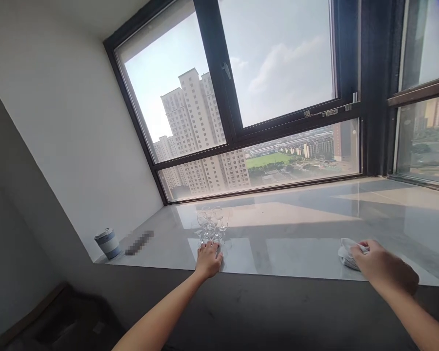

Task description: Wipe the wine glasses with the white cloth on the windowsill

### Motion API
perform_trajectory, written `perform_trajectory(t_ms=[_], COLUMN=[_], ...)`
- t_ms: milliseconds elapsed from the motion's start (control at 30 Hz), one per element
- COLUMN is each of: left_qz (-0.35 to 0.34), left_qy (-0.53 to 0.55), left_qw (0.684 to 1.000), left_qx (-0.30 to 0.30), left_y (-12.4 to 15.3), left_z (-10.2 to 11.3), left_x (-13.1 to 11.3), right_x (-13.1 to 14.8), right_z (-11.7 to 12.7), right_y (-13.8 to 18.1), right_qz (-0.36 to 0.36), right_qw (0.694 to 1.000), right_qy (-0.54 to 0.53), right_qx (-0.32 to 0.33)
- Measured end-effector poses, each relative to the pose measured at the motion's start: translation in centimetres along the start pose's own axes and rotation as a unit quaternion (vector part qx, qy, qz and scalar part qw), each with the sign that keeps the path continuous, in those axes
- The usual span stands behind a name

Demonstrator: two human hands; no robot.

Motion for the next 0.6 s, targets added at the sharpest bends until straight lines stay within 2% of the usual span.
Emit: perform_trajectory(t_ms=[133, 233, 400, 600], left_qz=[0.003, -0.003, -0.013, -0.009], left_qy=[0.0, 0.001, 0.002, 0.025], left_qw=[1.0, 1.0, 1.0, 1.0], left_qx=[-0.002, -0.01, -0.017, -0.01], left_y=[-0.2, -0.4, -0.6, -0.7], left_z=[0.0, 0.1, 0.2, 0.1], left_x=[0.0, 0.1, 0.1, 0.3], right_x=[1.9, 3.8, 6.8, 11.3], right_z=[1.1, 1.5, 0.8, -0.2], right_y=[2.5, 4.5, 7.8, 12.1], right_qz=[0.018, 0.043, 0.079, 0.154], right_qw=[0.997, 0.996, 0.993, 0.986], right_qy=[0.071, 0.08, 0.067, 0.044], right_qx=[0.01, -0.021, -0.049, -0.05])
Point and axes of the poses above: each hand's wrist, its own y-axis away from the middle knuckle, its own z-axis out of the back of the hand, x = y × z, the point moved 10 cm from there along -y, towards the middle knuckle, and after that the axes turned 13 degrees about y, right-handed, at the moved point
